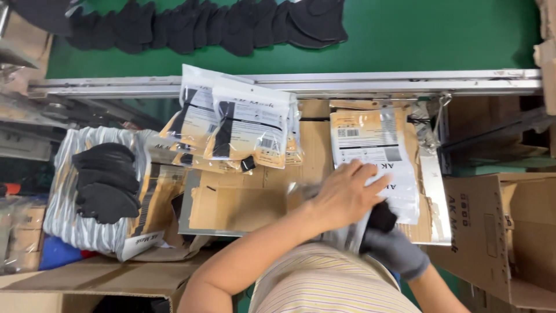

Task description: The person is packing masks into bags and then placing them into boxes.

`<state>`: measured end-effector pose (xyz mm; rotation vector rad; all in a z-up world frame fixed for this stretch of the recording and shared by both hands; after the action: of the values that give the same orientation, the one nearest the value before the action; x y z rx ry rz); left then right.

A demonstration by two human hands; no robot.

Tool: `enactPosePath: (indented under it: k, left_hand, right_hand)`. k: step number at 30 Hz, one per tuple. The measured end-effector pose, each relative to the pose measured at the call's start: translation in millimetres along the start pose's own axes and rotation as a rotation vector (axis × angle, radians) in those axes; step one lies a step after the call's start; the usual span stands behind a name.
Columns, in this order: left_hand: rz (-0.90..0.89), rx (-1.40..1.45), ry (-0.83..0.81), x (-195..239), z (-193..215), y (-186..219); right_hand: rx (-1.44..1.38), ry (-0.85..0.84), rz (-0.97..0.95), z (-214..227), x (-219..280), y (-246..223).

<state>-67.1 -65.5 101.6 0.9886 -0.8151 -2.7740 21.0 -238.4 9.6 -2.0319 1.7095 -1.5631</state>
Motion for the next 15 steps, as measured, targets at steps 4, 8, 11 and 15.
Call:
enactPosePath:
  k: [4,8,11,15]
  left_hand:
    - [0.177,0.291,-0.360,42,-48,-21]
    - [-0.013,0.144,-0.335,27,-21,14]
    - [0.244,0.185,-0.104,9,35,-21]
    - [0.220,0.223,-0.007,1,57,-35]
  right_hand:
    - [0.815,-0.146,0.305,71,-67,93]
    - [0.662,-0.135,0.241,159,-139,180]
    - [0.747,0.108,0.261,54,-66,0]
    - [1.085,0.104,1.050,-91,1,-130]
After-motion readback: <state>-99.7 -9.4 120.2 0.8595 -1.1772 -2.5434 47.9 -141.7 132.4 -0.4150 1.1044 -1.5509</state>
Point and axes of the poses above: each hand's wrist, its own x-axis away from the middle knuckle, its own z-axis out of the back of the hand, y = z × x, the point moved 2 cm from there along -x, towards the middle knuckle
